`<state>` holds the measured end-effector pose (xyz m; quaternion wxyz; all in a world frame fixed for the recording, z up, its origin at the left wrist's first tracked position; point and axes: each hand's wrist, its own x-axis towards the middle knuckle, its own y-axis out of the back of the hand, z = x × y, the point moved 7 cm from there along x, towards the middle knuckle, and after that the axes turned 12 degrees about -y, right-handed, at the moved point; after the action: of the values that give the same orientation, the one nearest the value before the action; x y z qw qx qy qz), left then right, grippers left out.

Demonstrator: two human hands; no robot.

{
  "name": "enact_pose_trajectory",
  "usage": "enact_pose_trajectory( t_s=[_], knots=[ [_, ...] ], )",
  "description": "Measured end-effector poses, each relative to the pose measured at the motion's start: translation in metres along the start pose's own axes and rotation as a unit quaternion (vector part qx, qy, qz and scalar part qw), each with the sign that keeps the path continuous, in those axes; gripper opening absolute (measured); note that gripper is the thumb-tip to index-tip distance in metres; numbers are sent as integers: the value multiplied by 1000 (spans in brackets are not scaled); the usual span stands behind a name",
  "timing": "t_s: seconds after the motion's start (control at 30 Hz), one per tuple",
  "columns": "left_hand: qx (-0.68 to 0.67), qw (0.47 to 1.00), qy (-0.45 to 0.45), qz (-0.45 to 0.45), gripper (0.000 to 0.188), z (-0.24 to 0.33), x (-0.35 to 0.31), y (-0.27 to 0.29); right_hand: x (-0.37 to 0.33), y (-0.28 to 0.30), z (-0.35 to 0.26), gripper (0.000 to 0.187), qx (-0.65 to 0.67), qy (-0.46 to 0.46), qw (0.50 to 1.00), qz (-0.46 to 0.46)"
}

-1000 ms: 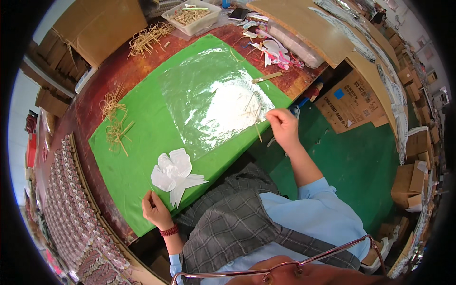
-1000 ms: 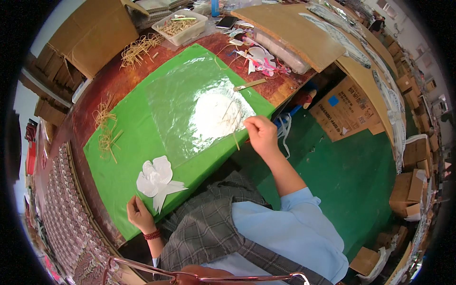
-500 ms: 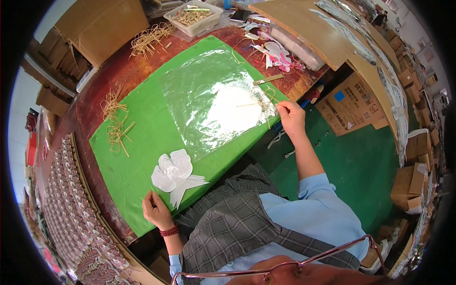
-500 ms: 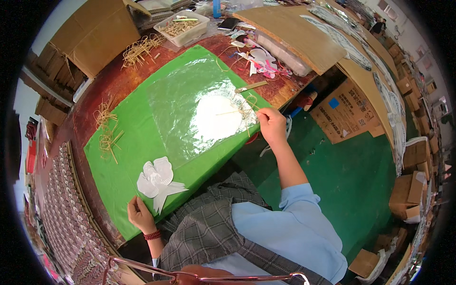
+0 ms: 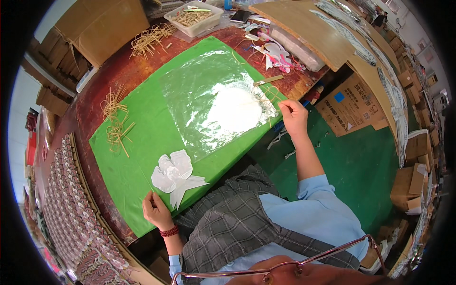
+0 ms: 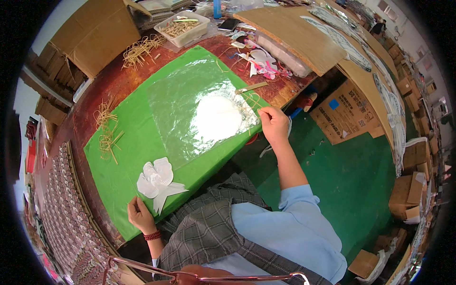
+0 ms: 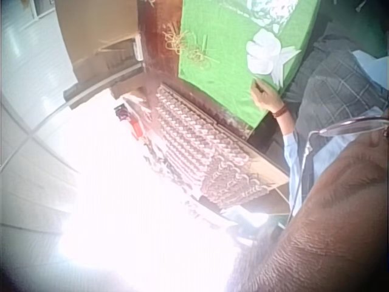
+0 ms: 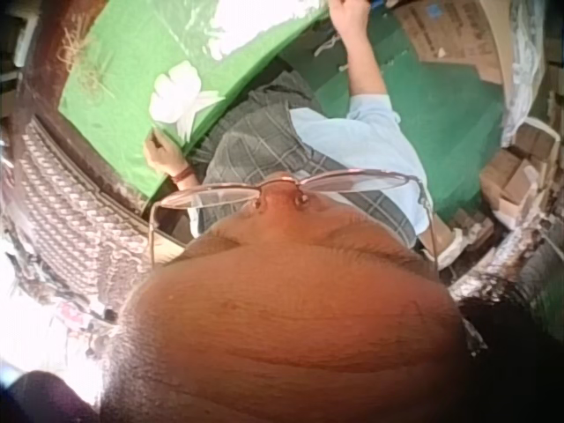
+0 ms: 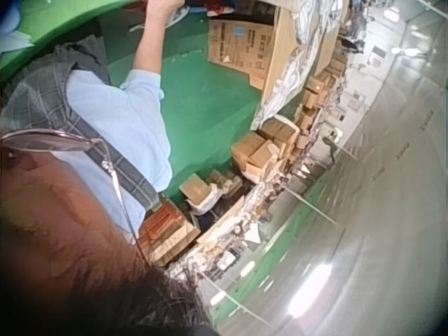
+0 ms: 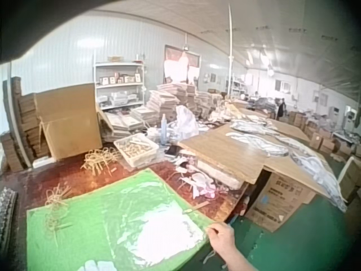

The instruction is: The person assembles decorative paper crafts by wrapping a thin wooden stick around a white paper cutout. They repeatedly pick up the paper and sticks, wrap the stick to form a frame, and place the finished items into a cardboard box.

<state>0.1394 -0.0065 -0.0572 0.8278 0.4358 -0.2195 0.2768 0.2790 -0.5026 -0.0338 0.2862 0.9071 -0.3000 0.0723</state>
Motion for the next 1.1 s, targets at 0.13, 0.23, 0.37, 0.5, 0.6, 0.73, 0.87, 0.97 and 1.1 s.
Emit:
enact_pose_trajectory(
  t_s=[0.13, 0.23, 0.37, 0.5, 0.6, 0.73, 0.87, 0.97, 1.1],
  knots=[
    [5, 1000, 5, -7, 13, 0, 0, -1, 4, -8, -7, 4, -4, 36, 999, 8],
    [0, 1000, 1, -1, 13, 1, 0, 0, 4, -20, -4, 4, -42, 83, 996, 17],
    [8, 1000, -28, 4, 13, 6, 3, 2, 3, -21, -5, 4, -24, 40, 999, 11],
    [14, 1000, -24, 0, 13, 5, 2, 1, 9, -17, -15, 3, -6, 8, 1000, 9],
    [11, 1000, -22, 2, 13, 5, 2, 1, 12, -33, -10, 3, -15, 64, 998, 9],
    [3, 1000, -19, 5, 13, 4, 1, 0, 13, -44, 0, 5, -51, 62, 997, 10],
    [12, 1000, -25, 4, 12, 3, 1, 0, 12, -45, 0, 5, -60, 72, 996, 15],
    [12, 1000, -19, 3, 12, 2, 0, 0, 12, -40, -8, 4, -18, 59, 998, 19],
    [9, 1000, -19, 5, 12, 3, 1, 0, 15, -33, -9, 3, 13, 23, 999, 32]
  ],
)
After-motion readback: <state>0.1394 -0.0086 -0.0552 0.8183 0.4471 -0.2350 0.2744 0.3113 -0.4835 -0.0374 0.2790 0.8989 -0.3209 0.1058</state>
